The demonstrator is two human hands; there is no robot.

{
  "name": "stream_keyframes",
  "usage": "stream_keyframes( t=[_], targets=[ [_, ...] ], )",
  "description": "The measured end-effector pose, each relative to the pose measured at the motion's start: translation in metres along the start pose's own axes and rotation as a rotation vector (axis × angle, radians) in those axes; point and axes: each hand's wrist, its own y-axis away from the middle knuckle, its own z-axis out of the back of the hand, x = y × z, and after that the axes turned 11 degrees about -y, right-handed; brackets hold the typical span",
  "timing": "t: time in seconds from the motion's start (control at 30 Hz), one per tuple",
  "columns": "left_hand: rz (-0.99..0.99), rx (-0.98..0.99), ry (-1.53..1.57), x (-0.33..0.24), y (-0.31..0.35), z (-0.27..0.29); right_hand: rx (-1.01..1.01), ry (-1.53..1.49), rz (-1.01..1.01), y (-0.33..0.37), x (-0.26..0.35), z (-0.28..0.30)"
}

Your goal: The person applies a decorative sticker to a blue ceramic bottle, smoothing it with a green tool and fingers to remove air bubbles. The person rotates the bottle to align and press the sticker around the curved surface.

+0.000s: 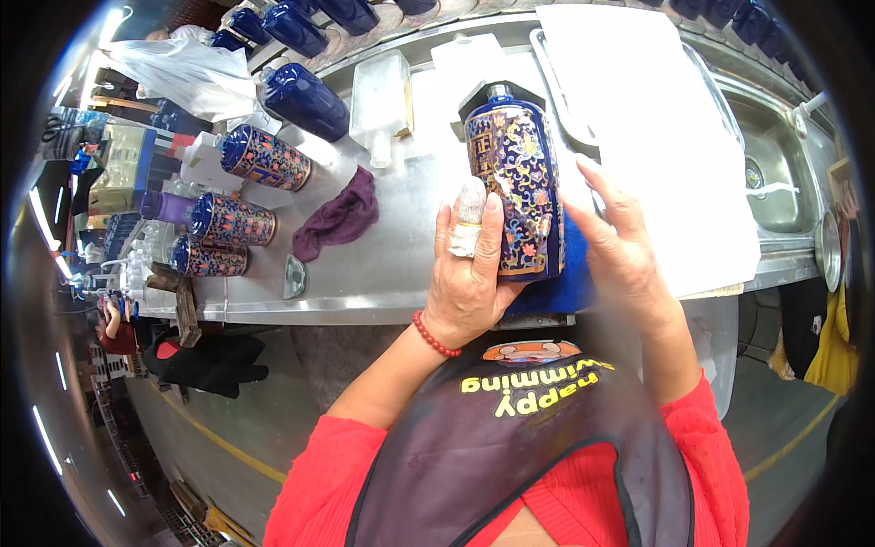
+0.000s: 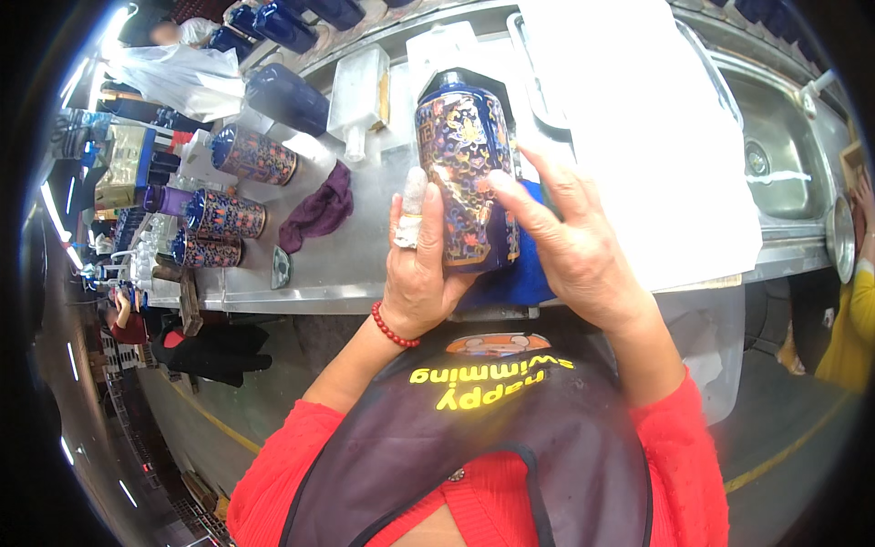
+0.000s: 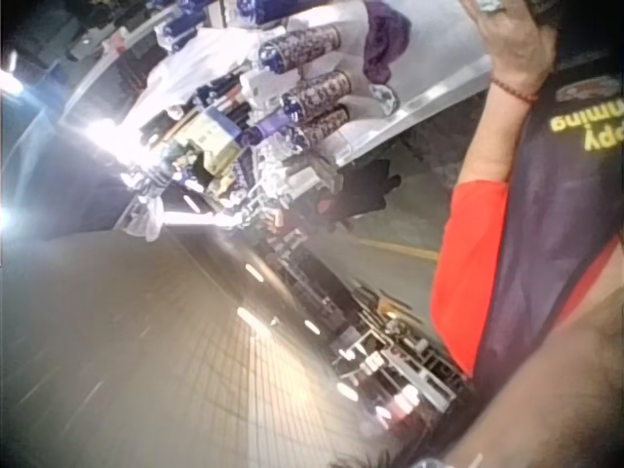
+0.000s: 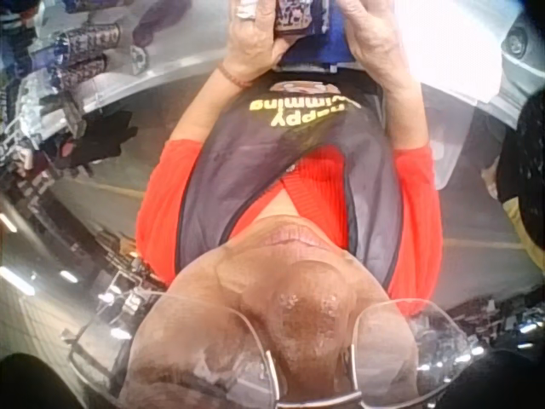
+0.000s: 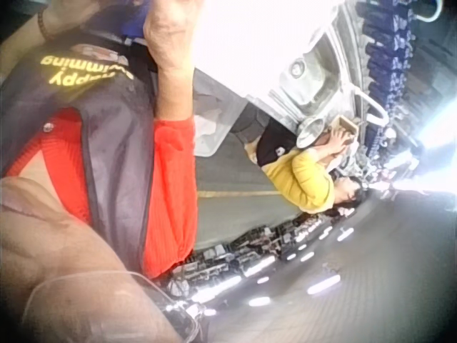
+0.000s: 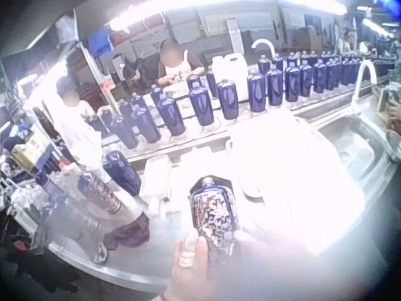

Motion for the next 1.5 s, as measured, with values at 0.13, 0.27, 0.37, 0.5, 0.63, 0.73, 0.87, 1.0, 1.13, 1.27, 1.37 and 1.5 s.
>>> stream_keyframes(
  t=[0.13, 0.27, 0.37, 0.5, 0.63, 0.73, 0.87, 1.0, 1.13, 1.27, 1.37, 1.5],
  targets=[
    [0.021, -0.004, 0.000, -0.002, 0.002, 0.001, 0.076, -0.006, 0.090, -0.017, 0.011, 0.008],
    [0.028, -0.022, 0.013, -0.001, 0.003, -0.002, 0.041, -0.028, 0.074, -0.025, 0.016, 0.012],
    [0.017, -0.044, 0.057, 0.002, 0.004, -0.006, 0.040, 0.010, 0.137, -0.028, 0.013, 0.006],
    [-0.003, -0.076, 0.089, 0.003, 0.005, -0.008, 0.074, 0.002, 0.206, -0.033, 0.012, 0.001],
    [0.017, -0.068, 0.024, 0.000, 0.005, -0.006, 0.133, -0.119, 0.161, -0.036, 0.017, 0.004],
    [0.027, -0.046, 0.036, 0.000, 0.005, -0.005, 0.147, -0.150, 0.145, -0.038, 0.018, 0.003],
    [0.007, -0.083, 0.066, 0.001, 0.007, -0.005, 0.158, -0.101, 0.166, -0.042, 0.020, 0.006],
    [0.002, -0.091, 0.020, 0.001, 0.009, -0.005, 0.260, -0.096, 0.156, -0.050, 0.025, 0.024],
    [0.010, -0.100, 0.038, 0.000, 0.009, -0.004, 0.132, -0.064, 0.109, -0.067, 0.018, 0.024],
    [0.016, -0.095, 0.076, 0.000, 0.010, -0.005, 0.210, 0.116, -0.008, -0.080, 0.004, 0.006],
    [0.025, -0.109, 0.091, -0.001, 0.011, -0.006, 0.186, 0.137, -0.032, -0.080, -0.001, 0.001],
    [0.032, -0.104, 0.105, 0.000, 0.013, -0.007, 0.137, 0.167, -0.012, -0.079, -0.003, 0.002]
  ],
)
